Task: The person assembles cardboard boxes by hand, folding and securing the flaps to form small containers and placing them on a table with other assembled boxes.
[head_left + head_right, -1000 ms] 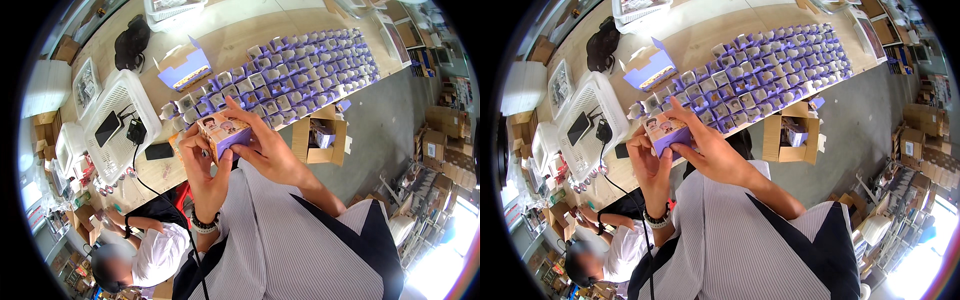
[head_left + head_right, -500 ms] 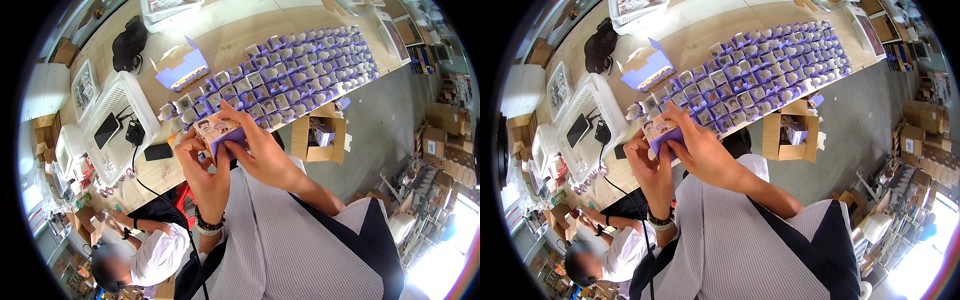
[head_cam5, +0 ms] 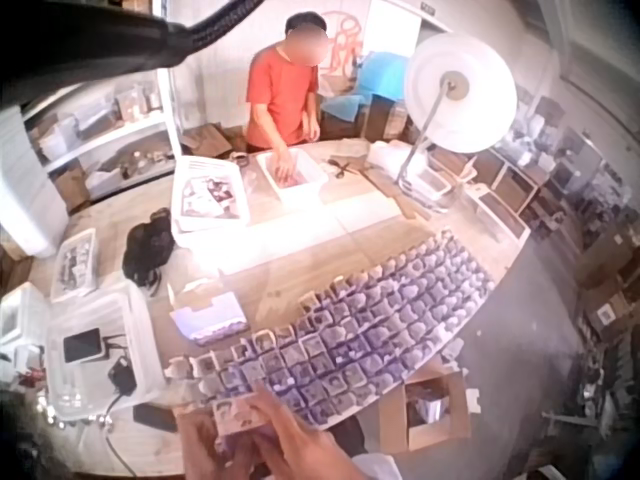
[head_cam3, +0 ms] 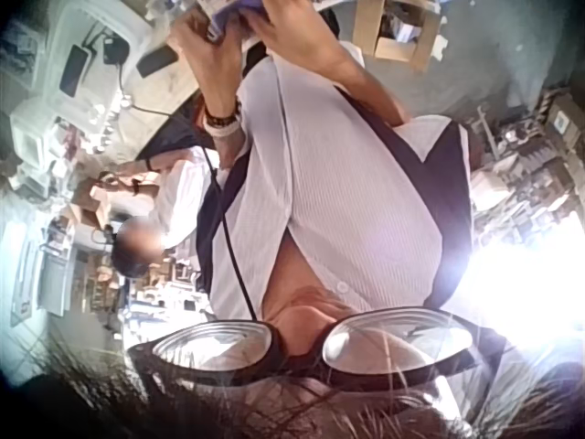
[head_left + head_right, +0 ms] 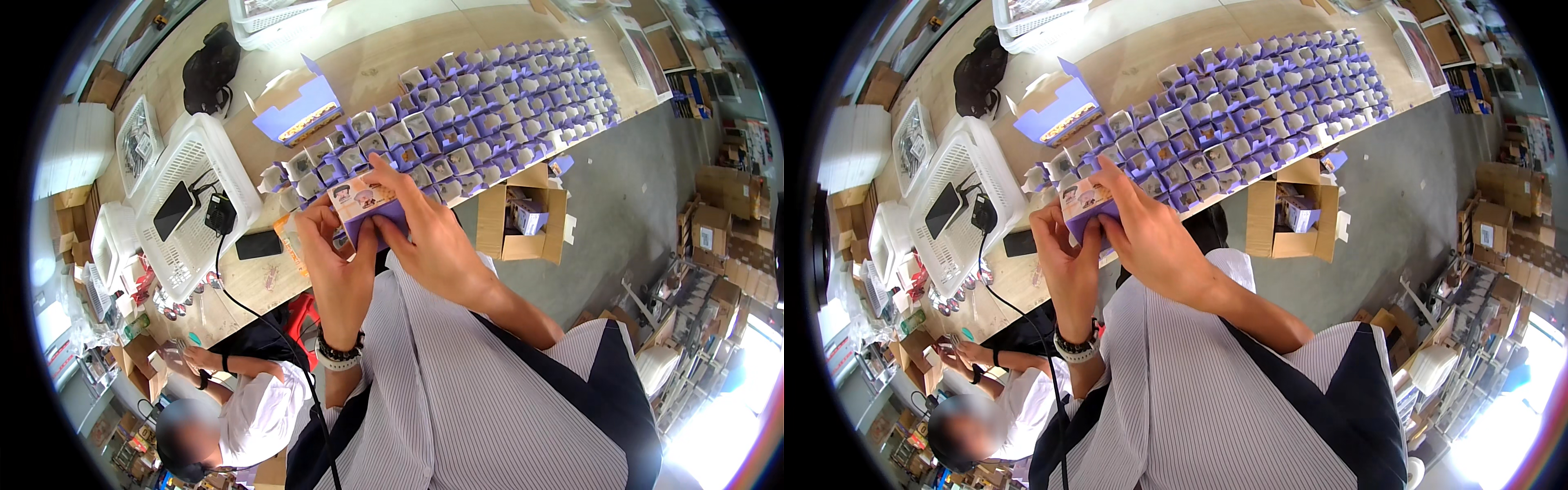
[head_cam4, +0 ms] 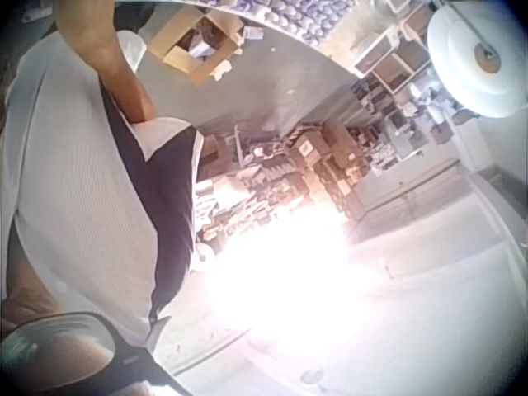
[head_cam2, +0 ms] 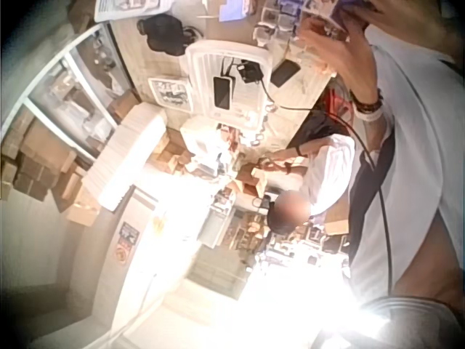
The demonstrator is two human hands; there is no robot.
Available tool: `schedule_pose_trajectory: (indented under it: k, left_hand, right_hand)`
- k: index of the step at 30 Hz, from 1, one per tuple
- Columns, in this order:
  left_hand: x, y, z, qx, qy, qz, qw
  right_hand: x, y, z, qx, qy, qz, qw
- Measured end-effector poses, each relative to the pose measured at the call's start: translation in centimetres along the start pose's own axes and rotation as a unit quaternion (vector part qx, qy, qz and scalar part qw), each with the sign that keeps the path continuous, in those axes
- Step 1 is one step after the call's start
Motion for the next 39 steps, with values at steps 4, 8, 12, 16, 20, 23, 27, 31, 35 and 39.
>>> schedule_pose_trajectory:
  k: [4, 8, 12, 16, 20, 23, 27, 31, 35, 39]
  left_hand:
    - [0.1, -0.3, -0.2, 0.002, 0.022, -0.003, 1.0]
    - [0.2, -0.4, -0.4, 0.021, 0.027, -0.007, 0.999]
    - [0.1, -0.5, -0.7, 0.012, 0.015, -0.008, 1.0]
    - [0.1, -0.6, -0.9, 0.041, 0.011, -0.008, 0.999]
    - [0.0, -0.8, -0.9, 0.039, 0.029, -0.017, 0.999]
    - [-0.1, -0.5, -0.8, 0.031, 0.027, -0.017, 0.999]
    - [0.1, 0.3, -0.8, -0.037, 0.0, -0.068, 0.997]
    - [0.0, 1.5, -0.4, -0.085, 0.039, -0.106, 0.99]
    - [-0.3, 0.8, 0.2, -0.09, 0.027, -0.112, 0.989]
    - [-0.3, 0.2, 0.8, -0.048, 0.013, -0.138, 0.989]
  right_hand:
    - [-0.2, 0.1, 0.3, -0.007, 0.007, 0.017, 1.0]
    - [-0.3, 0.0, 0.8, -0.025, 0.018, 0.037, 0.999]
    - [-0.4, -0.1, 1.0, -0.024, 0.005, 0.031, 0.999]
    - [-0.4, 0.0, 1.1, -0.04, 0.007, 0.035, 0.999]
    - [-0.6, 0.3, 1.0, -0.047, 0.001, 0.039, 0.998]
    - [-0.5, 0.4, 0.9, -0.032, 0.01, 0.042, 0.999]
    - [-0.2, 0.5, 1.6, 0.019, 0.044, 0.012, 0.999]
    - [-0.1, 1.2, 2.4, 0.207, 0.026, -0.066, 0.976]
    - [0.1, 1.4, 3.3, 0.253, 0.047, -0.091, 0.962]
    - [-0.1, 0.6, 4.1, 0.349, -0.026, -0.123, 0.929]
Point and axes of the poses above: each hand's wrist, its own x-axis towards the middle knuckle, its own y-axis out of the back of the hand, z = x × y, the point moved 5 cm from there along x, towards the middle knuckle, and after that the axes turned 12 degrees about -x, right-handed, at the moved point
